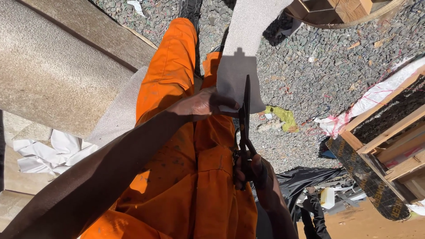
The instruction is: Using large upholstery scissors to cut long, even strips of grey fabric on top of wooden pallets.
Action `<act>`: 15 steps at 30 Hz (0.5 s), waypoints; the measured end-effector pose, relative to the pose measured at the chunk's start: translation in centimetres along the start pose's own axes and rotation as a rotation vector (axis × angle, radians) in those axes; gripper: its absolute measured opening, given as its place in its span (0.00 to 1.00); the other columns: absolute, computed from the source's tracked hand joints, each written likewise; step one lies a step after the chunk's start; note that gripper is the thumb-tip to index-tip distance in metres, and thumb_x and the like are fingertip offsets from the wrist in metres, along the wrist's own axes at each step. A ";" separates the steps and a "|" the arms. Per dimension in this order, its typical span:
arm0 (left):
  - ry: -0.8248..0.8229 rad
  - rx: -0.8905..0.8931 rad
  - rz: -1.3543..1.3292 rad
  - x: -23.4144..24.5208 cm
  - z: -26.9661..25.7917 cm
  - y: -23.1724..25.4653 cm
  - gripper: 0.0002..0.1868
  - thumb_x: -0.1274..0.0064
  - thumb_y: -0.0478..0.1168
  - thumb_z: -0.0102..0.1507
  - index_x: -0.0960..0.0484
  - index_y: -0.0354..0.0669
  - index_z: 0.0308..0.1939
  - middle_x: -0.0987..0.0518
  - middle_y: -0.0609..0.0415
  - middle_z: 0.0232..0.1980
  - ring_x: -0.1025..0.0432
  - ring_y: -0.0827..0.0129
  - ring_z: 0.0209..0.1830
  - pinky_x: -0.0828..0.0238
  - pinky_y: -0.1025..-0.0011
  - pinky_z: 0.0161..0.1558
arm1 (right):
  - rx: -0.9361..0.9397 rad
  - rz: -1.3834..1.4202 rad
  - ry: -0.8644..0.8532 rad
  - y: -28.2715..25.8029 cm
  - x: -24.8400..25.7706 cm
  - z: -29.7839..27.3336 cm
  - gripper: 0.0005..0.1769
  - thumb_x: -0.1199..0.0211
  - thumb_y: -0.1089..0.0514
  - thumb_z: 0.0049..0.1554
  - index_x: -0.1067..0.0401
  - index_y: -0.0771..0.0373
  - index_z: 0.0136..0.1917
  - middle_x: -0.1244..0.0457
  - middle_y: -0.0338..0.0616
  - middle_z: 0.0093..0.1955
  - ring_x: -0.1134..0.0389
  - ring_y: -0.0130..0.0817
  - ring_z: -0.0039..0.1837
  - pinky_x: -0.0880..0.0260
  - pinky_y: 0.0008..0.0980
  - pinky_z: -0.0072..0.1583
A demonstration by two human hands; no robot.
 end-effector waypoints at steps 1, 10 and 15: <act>0.030 0.038 0.082 -0.2 0.0 -0.3 0.12 0.39 0.23 0.55 0.21 0.19 0.42 0.20 0.27 0.51 0.23 0.39 0.55 0.22 0.47 0.62 | -0.017 -0.025 -0.009 -0.4 -0.1 0.0 0.40 0.56 0.24 0.56 0.30 0.65 0.42 0.40 0.43 0.29 0.36 0.37 0.30 0.33 0.37 0.37; -0.547 -0.102 0.414 -4.8 -3.9 1.9 0.22 0.48 0.43 0.70 0.23 0.24 0.58 0.22 0.26 0.58 0.25 0.39 0.62 0.26 0.49 0.69 | -0.176 0.115 -0.065 2.3 -0.3 0.5 0.44 0.60 0.22 0.55 0.30 0.67 0.47 0.39 0.48 0.31 0.33 0.44 0.33 0.29 0.44 0.42; -0.351 -0.095 0.456 -2.4 -2.3 1.2 0.17 0.46 0.40 0.68 0.20 0.24 0.51 0.19 0.34 0.54 0.21 0.43 0.57 0.24 0.50 0.66 | -0.164 0.091 -0.071 2.2 -0.4 0.5 0.46 0.66 0.22 0.57 0.30 0.67 0.47 0.40 0.49 0.31 0.34 0.44 0.33 0.32 0.42 0.42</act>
Point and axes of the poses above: each hand's wrist, its own z-axis towards the middle knuckle, its own x-axis out of the back of the hand, y = z × x, the point moved 9 cm from there along z, towards the middle knuckle
